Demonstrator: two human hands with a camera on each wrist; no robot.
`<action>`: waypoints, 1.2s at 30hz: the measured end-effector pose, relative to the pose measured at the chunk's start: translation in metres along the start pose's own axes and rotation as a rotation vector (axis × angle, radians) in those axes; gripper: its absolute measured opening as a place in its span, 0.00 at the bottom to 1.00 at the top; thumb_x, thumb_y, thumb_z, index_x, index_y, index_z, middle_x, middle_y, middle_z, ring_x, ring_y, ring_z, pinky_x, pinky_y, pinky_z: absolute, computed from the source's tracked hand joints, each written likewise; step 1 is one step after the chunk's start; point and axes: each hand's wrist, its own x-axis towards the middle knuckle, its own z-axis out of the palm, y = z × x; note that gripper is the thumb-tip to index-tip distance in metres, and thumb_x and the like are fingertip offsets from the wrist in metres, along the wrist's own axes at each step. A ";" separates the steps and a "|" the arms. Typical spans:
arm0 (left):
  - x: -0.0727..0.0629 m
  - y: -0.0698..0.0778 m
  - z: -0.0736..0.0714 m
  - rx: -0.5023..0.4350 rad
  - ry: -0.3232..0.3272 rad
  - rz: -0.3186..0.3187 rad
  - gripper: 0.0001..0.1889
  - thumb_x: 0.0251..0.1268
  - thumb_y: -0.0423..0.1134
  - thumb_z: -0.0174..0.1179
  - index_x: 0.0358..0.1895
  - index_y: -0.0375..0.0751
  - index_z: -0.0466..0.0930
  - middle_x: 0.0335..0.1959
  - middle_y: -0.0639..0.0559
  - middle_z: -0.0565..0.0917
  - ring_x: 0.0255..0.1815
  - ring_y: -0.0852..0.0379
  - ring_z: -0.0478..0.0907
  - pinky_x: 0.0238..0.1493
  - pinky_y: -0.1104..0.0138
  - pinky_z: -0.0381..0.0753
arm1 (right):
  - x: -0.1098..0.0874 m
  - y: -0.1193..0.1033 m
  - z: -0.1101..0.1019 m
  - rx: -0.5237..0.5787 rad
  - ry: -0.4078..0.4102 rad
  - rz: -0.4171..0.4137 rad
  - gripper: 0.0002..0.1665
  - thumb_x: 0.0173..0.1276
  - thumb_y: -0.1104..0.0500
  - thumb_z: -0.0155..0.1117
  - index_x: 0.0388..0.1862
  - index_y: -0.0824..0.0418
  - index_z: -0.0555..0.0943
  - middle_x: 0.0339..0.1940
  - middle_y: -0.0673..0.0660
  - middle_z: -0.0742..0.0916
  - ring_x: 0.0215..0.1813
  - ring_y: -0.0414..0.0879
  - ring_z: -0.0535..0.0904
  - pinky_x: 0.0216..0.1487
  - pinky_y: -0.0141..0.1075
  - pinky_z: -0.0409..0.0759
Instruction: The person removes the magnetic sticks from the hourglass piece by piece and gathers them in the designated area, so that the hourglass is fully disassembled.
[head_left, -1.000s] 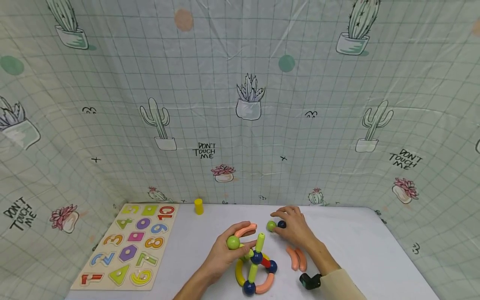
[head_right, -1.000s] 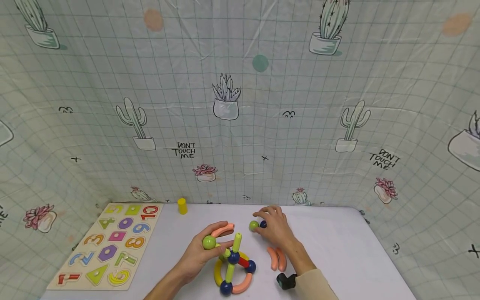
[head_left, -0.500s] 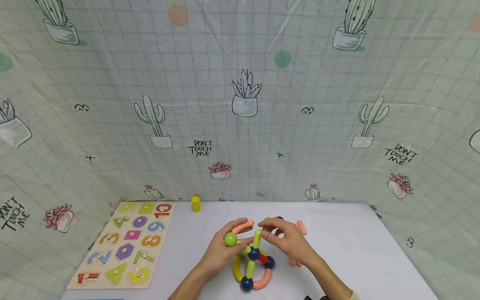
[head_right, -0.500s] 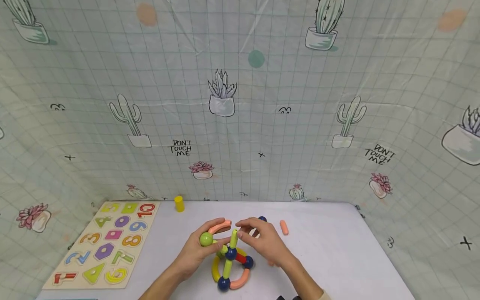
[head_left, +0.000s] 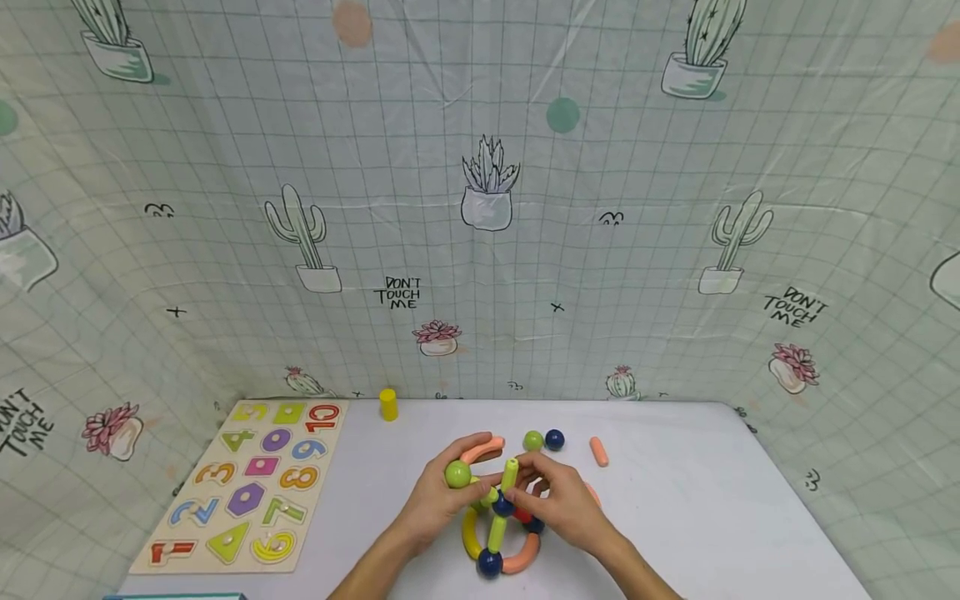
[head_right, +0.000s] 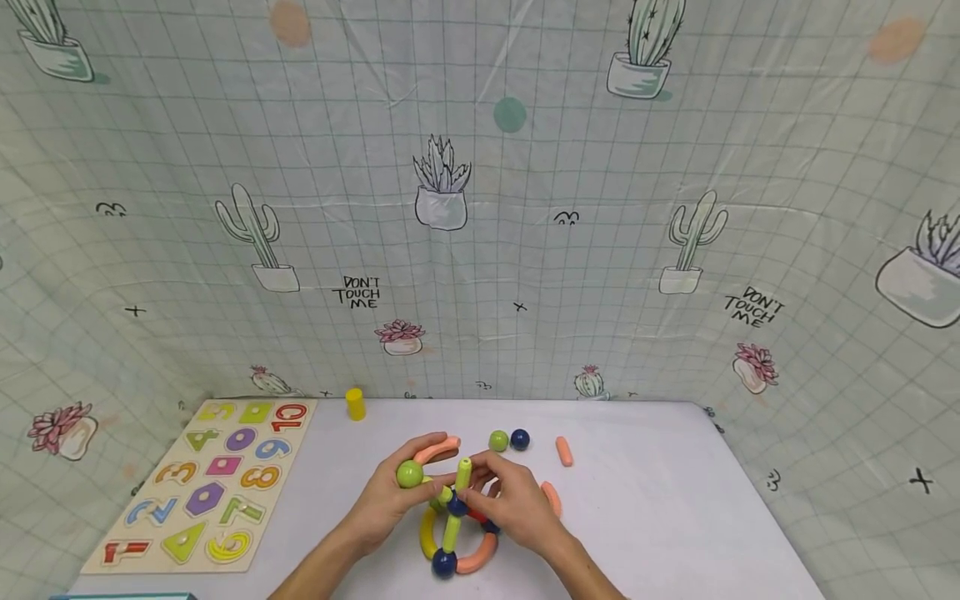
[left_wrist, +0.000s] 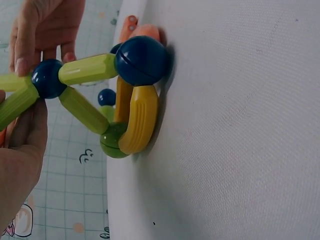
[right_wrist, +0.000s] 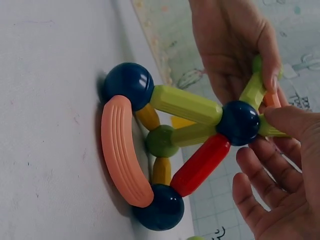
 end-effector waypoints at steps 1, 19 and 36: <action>0.000 0.000 0.000 0.003 0.001 0.000 0.31 0.69 0.30 0.63 0.74 0.47 0.66 0.71 0.39 0.72 0.58 0.45 0.82 0.58 0.66 0.79 | 0.000 -0.001 0.001 0.004 0.001 -0.008 0.17 0.68 0.51 0.71 0.52 0.53 0.80 0.41 0.48 0.87 0.42 0.40 0.82 0.41 0.34 0.82; 0.000 -0.001 -0.001 -0.008 -0.002 0.009 0.32 0.69 0.30 0.63 0.74 0.46 0.66 0.71 0.38 0.72 0.58 0.44 0.83 0.57 0.65 0.80 | -0.001 -0.002 0.004 -0.027 0.010 -0.030 0.15 0.68 0.55 0.71 0.51 0.49 0.78 0.41 0.44 0.87 0.41 0.39 0.83 0.41 0.34 0.83; -0.001 -0.003 -0.003 -0.042 -0.015 0.017 0.32 0.69 0.30 0.63 0.74 0.44 0.65 0.71 0.37 0.70 0.58 0.42 0.82 0.58 0.66 0.80 | 0.000 0.000 0.002 -0.032 0.027 0.032 0.19 0.70 0.56 0.69 0.54 0.63 0.78 0.41 0.50 0.88 0.41 0.39 0.84 0.42 0.34 0.84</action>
